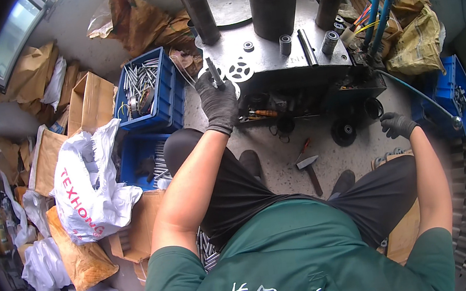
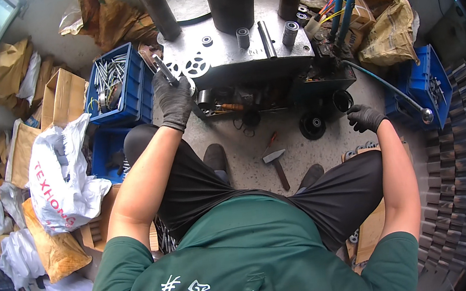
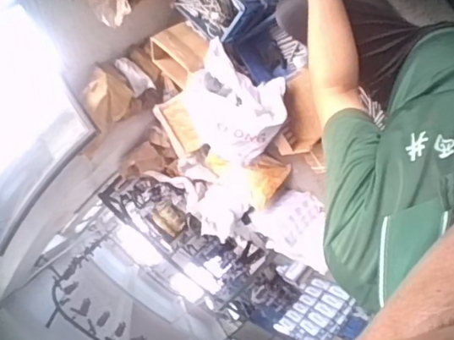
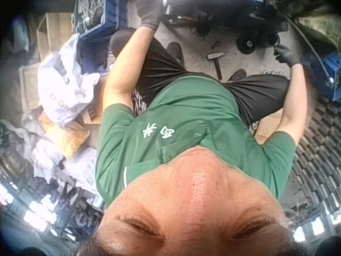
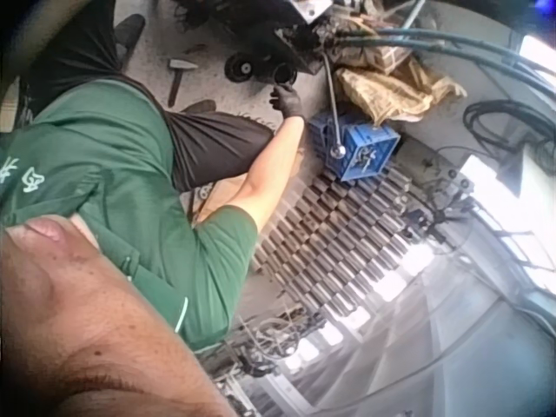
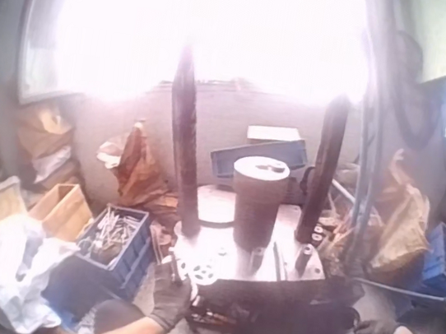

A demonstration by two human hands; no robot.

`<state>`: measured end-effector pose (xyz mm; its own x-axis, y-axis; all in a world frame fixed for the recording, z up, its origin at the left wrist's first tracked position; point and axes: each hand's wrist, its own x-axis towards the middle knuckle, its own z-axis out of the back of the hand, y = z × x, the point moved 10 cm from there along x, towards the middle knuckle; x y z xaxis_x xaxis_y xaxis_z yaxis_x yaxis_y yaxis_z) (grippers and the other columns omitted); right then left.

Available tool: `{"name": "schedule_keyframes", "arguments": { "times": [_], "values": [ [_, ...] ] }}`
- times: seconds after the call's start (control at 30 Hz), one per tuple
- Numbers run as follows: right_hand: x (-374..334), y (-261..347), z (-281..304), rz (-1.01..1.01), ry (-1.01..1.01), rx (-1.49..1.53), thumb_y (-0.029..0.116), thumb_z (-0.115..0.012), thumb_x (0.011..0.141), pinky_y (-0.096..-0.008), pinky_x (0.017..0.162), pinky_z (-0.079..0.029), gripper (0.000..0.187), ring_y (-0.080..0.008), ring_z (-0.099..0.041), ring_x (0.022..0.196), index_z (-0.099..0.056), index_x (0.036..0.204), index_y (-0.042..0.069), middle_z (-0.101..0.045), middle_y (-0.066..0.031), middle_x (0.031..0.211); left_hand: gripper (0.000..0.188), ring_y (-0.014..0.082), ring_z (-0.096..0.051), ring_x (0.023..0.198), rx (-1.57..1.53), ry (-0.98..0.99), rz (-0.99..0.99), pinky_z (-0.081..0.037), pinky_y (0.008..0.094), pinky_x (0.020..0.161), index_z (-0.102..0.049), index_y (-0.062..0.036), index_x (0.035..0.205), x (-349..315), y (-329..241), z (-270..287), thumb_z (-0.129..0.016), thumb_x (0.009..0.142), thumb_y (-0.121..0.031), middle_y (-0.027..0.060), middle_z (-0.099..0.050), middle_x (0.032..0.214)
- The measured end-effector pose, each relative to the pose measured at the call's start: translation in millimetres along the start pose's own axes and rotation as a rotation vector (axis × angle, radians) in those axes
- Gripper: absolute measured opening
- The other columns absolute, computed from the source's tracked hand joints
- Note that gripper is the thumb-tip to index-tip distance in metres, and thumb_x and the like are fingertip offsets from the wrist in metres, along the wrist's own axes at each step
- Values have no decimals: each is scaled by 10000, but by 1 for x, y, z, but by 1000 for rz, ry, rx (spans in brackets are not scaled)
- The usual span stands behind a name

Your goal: Using a hydraulic or mechanical press to assemble or shape metal components.

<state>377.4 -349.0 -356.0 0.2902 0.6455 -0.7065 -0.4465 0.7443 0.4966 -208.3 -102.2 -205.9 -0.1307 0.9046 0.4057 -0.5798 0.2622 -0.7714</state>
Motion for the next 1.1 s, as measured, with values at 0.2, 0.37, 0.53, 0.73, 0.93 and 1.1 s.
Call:
{"name": "schedule_keyframes", "arguments": {
  "times": [0.2, 0.37, 0.53, 0.73, 0.93, 1.1],
  "values": [
    [-3, -1, 2, 4, 2, -4, 237, -643, 938, -373, 579, -577, 414, -232, -709, 697, -619, 1304, 45, -720, -128, 950, 444, 364, -611, 1099, 129, -109, -268, -506, 439, 959, -528, -15, 1280, -9, 7, -1, -645, 874, -152, 200, -552, 1235],
    [-4, -8, 7, -6, -3, 4, 241, -636, 948, -373, 584, -576, 401, -235, -709, 705, -622, 1297, 45, -721, -131, 967, 440, 328, -611, 1103, -81, 6, -182, -503, 406, 985, -537, -26, 1298, -14, 8, -4, -627, 879, -127, 180, -564, 1247],
    [-12, 2, 6, 15, -10, -19, 243, -647, 946, -354, 600, -584, 335, -228, -721, 732, -644, 1217, 48, -724, -123, 964, 433, 351, -614, 1091, -43, 22, -432, -502, 432, 981, -575, -75, 1275, -21, -29, 14, -649, 849, -113, 168, -603, 1208],
    [-14, -6, 8, -5, -3, -13, 252, -626, 948, -377, 635, -590, 381, -244, -715, 758, -638, 1271, 51, -723, -130, 993, 338, 390, -588, 1038, 105, 150, -367, -496, 467, 921, -569, -63, 1221, -22, -35, 6, -651, 903, -143, 201, -576, 1108],
    [-15, -9, 13, 2, -1, 22, 252, -625, 943, -376, 641, -590, 380, -243, -715, 765, -635, 1260, 44, -720, -128, 989, 379, 331, -624, 992, 20, 120, -328, -525, 412, 864, -618, -66, 1177, -10, -26, -1, -691, 807, -28, 158, -593, 1079],
    [-20, 6, 12, 51, -30, 73, 252, -620, 948, -372, 646, -586, 377, -232, -712, 761, -636, 1259, 40, -718, -125, 983, 229, 349, -625, 978, 155, 169, -317, -528, 436, 837, -663, -51, 1031, -1, -25, -7, -738, 815, -55, 168, -595, 1069]
  ]
}}
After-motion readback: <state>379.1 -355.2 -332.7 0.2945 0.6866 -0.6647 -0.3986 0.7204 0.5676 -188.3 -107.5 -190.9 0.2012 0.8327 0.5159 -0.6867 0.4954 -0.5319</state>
